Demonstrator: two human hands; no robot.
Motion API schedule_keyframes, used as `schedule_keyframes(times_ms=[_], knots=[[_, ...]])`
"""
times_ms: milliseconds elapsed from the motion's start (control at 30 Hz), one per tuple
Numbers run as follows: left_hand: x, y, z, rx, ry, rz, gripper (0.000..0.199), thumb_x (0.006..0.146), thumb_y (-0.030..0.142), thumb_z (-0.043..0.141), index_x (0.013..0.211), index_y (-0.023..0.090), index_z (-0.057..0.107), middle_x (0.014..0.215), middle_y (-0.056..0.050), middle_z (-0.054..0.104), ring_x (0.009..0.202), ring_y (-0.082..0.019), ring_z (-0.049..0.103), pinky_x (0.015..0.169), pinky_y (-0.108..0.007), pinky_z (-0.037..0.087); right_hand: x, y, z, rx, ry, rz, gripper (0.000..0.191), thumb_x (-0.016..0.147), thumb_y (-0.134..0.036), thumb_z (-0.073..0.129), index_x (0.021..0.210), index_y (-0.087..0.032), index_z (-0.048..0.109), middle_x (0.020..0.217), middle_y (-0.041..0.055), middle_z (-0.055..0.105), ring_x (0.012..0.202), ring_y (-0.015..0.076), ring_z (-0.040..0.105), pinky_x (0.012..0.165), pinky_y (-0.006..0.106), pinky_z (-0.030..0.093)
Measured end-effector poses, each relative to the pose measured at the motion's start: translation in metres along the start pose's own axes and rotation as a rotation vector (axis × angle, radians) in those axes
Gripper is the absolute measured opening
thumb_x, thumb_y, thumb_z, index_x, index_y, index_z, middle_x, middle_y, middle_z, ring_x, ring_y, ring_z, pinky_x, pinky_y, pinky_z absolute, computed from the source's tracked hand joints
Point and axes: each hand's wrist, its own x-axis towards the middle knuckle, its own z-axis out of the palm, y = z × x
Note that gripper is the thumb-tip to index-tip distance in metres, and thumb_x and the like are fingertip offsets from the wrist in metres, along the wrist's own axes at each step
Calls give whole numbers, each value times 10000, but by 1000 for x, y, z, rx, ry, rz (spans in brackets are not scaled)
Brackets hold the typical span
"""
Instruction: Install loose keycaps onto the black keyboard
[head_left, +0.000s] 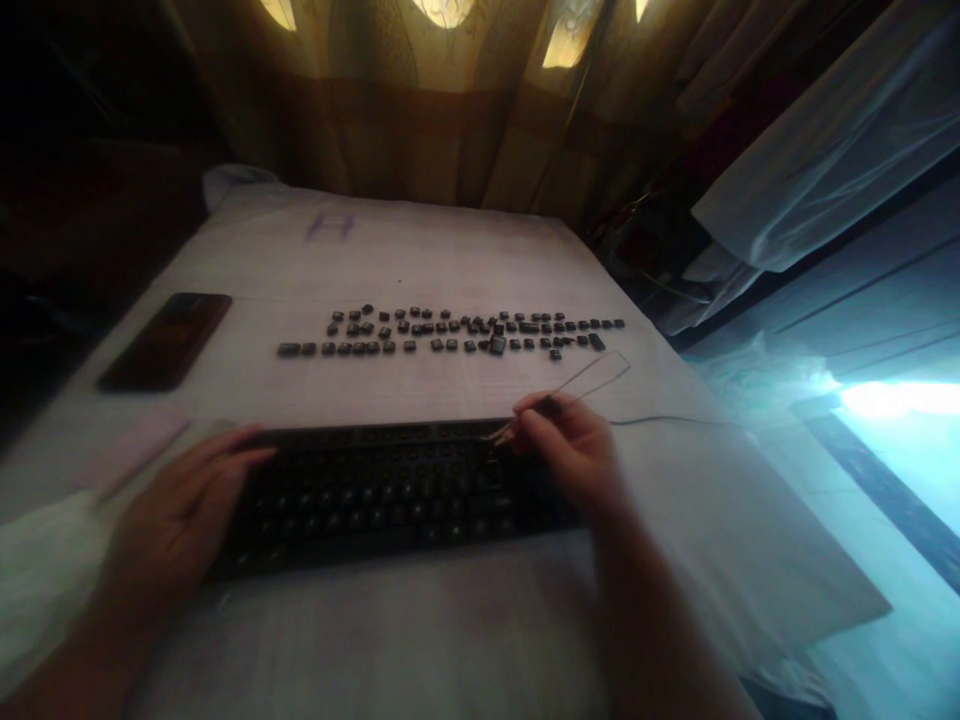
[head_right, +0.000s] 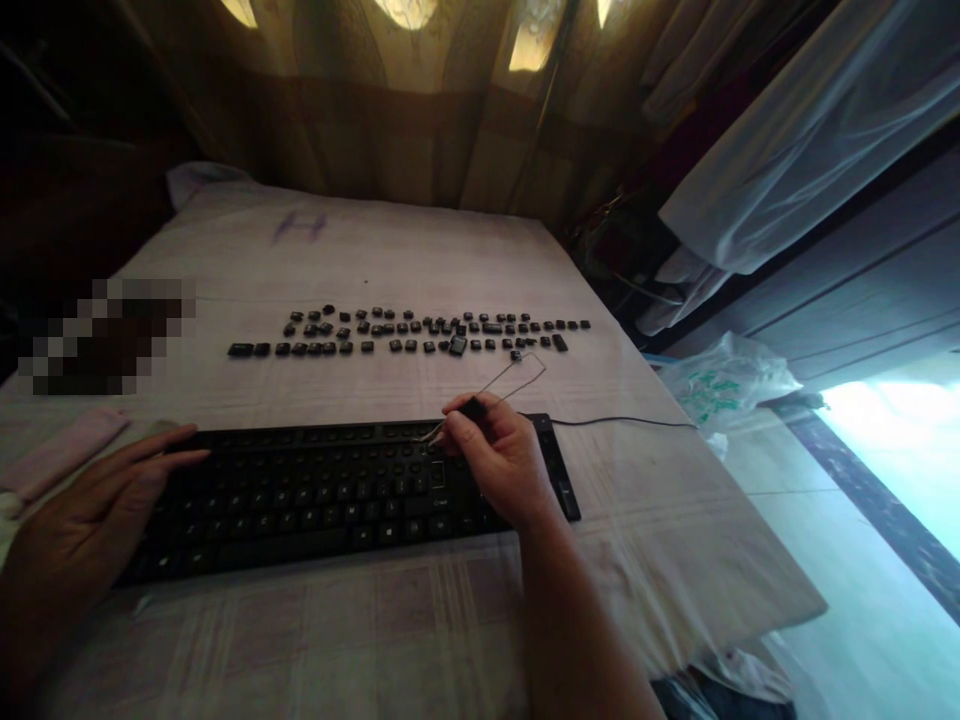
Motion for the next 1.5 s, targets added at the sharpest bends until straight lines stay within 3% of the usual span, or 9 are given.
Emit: schedule_keyframes(times_ms=[267, 500, 767, 933, 1133, 1300, 1500], knots=[[0, 9, -3, -41, 0, -63, 390, 897, 524, 421, 943, 299, 736, 1225, 2, 703, 1188, -280, 617, 1072, -470, 462, 3, 8, -1, -98, -49, 29, 194, 833, -389, 616, 873, -199, 625, 666, 0, 661, 597, 143, 640, 602, 285, 542], [-1, 9, -1, -46, -2, -60, 399, 910, 523, 400, 939, 292, 725, 1246, -2, 690, 1209, -277, 600, 1110, -474, 420, 3, 0, -12, -281, -389, -35, 128, 843, -298, 593, 862, -196, 667, 713, 0, 657, 648, 142, 607, 621, 270, 493], [0, 9, -1, -36, -19, -67, 417, 901, 536, 402, 950, 278, 725, 1250, -20, 689, 1187, -280, 616, 1109, -477, 416, 1, -3, -8, -390, -500, -140, 85, 882, -215, 580, 912, -211, 659, 865, 19, 709, 806, 166, 657, 768, 299, 509], [2, 5, 0, -42, -10, -50, 429, 887, 542, 409, 942, 271, 736, 1222, -21, 706, 1171, -279, 629, 1071, -461, 457, -4, -7, 0, -464, -607, -218, 110, 936, -189, 527, 932, -211, 635, 870, 13, 700, 804, 152, 659, 768, 278, 494], [3, -3, 3, -25, -1, -34, 463, 876, 556, 402, 925, 245, 742, 1206, -55, 714, 1144, -283, 643, 1044, -455, 472, -9, 3, 6, -506, -531, -297, 84, 935, -199, 522, 899, -216, 596, 837, 11, 677, 768, 153, 636, 746, 273, 487], [5, -5, 6, -41, 9, 19, 475, 873, 547, 402, 931, 225, 747, 1167, -78, 726, 1117, -286, 653, 1025, -448, 484, -11, 12, 4, -427, -407, -278, 95, 949, -234, 486, 916, -219, 575, 830, 20, 693, 765, 162, 652, 750, 289, 493], [6, -1, 6, -50, 10, -3, 462, 866, 545, 408, 922, 239, 751, 1154, -57, 737, 1101, -264, 660, 1014, -412, 491, -10, 16, 3, -379, -393, -260, 85, 948, -231, 484, 924, -219, 564, 818, 9, 706, 759, 155, 653, 765, 296, 497]])
